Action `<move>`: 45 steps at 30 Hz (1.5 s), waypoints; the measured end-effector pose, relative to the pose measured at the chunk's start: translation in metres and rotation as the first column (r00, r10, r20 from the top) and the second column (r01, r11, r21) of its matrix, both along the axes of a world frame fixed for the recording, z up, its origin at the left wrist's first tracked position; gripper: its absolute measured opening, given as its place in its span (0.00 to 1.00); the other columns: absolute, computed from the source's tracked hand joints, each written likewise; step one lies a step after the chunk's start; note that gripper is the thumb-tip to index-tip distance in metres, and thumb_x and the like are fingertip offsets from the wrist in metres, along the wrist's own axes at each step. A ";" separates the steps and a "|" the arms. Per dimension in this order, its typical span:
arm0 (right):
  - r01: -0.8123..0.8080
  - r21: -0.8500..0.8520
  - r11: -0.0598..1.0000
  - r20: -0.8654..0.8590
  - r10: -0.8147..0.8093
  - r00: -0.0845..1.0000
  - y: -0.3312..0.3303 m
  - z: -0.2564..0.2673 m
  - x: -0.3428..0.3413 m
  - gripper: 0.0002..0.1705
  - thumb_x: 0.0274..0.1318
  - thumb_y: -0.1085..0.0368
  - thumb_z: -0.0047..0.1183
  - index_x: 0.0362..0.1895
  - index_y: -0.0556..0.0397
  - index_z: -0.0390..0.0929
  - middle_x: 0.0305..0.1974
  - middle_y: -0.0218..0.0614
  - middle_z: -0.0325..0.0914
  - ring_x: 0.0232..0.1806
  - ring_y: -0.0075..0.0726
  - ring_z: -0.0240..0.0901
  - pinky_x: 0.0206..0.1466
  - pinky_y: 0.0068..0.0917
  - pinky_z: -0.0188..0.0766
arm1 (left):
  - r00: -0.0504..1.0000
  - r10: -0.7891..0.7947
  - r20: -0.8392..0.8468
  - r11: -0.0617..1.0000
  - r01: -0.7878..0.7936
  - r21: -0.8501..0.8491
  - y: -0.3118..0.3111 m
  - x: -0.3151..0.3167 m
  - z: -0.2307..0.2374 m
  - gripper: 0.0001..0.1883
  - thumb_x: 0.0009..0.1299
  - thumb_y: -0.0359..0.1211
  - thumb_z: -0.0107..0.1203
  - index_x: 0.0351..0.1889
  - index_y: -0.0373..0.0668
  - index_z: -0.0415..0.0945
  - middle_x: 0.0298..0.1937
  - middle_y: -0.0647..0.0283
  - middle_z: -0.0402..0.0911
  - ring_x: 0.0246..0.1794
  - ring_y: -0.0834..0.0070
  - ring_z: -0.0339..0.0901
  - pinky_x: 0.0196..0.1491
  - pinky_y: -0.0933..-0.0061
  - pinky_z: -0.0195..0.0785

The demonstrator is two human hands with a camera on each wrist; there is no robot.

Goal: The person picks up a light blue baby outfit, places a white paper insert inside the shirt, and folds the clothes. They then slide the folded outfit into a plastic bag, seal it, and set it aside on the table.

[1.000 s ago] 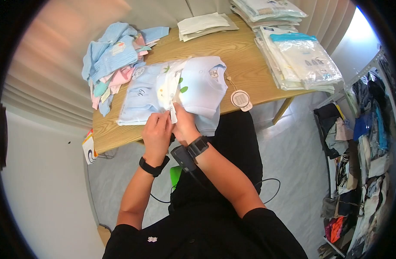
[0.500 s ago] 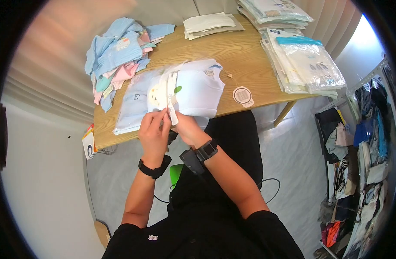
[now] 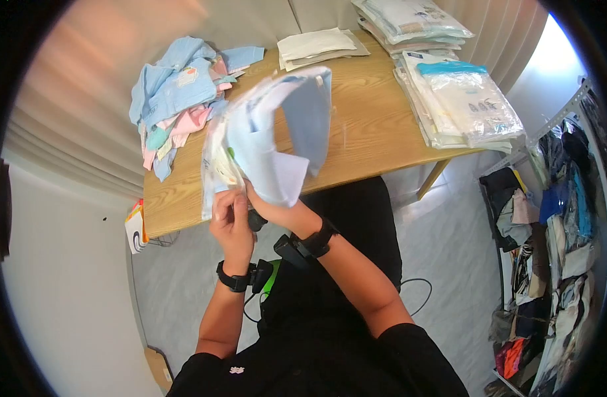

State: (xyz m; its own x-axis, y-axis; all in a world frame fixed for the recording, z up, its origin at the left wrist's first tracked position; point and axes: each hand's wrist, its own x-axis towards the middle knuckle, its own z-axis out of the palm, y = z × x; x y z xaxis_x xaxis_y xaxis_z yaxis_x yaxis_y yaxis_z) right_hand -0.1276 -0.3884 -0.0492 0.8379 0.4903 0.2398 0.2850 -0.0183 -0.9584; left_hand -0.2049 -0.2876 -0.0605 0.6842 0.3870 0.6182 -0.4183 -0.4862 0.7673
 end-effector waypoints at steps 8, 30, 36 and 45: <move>-0.308 0.140 0.941 0.500 0.201 0.843 -0.022 0.018 0.054 0.26 0.55 0.66 0.60 0.59 0.57 0.73 0.53 0.43 0.75 0.56 0.41 0.72 0.58 0.33 0.70 | 0.765 -0.638 0.088 0.507 0.504 -0.699 0.023 0.006 0.028 0.36 0.74 0.54 0.49 0.70 0.37 0.63 0.68 0.61 0.69 0.68 0.67 0.65 0.69 0.64 0.55; 0.180 -0.499 0.848 0.837 0.417 0.355 -0.040 -0.029 0.080 0.17 0.52 0.68 0.51 0.48 0.54 0.79 0.48 0.43 0.79 0.54 0.47 0.74 0.64 0.45 0.66 | 0.871 -0.403 0.279 -0.220 0.204 -0.954 0.052 -0.043 -0.023 0.38 0.75 0.60 0.38 0.75 0.43 0.55 0.76 0.56 0.58 0.75 0.58 0.54 0.74 0.49 0.46; 0.177 -0.584 0.793 0.684 0.363 0.632 -0.073 -0.031 0.032 0.33 0.45 0.73 0.53 0.60 0.61 0.68 0.61 0.53 0.70 0.67 0.56 0.64 0.75 0.53 0.48 | 0.912 -0.233 -0.338 0.511 -0.181 -0.841 0.064 -0.073 -0.018 0.34 0.73 0.48 0.52 0.72 0.42 0.58 0.70 0.57 0.66 0.70 0.58 0.63 0.70 0.50 0.54; 0.205 -0.124 0.971 0.283 -0.163 0.945 -0.040 -0.021 -0.045 0.37 0.49 0.63 0.63 0.63 0.62 0.65 0.50 0.53 0.75 0.52 0.56 0.69 0.59 0.44 0.62 | 0.939 0.170 -0.298 0.765 0.065 0.641 0.042 -0.032 0.007 0.32 0.61 0.26 0.59 0.66 0.38 0.66 0.64 0.48 0.69 0.68 0.49 0.64 0.70 0.49 0.54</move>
State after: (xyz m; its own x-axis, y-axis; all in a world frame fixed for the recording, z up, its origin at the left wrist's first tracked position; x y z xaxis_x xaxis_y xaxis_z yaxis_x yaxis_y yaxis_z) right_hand -0.1722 -0.4283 -0.0704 0.8314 0.3811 0.4043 0.5092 -0.2318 -0.8288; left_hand -0.2373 -0.2459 -0.0540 0.8761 0.0286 0.4812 -0.1656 -0.9196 0.3562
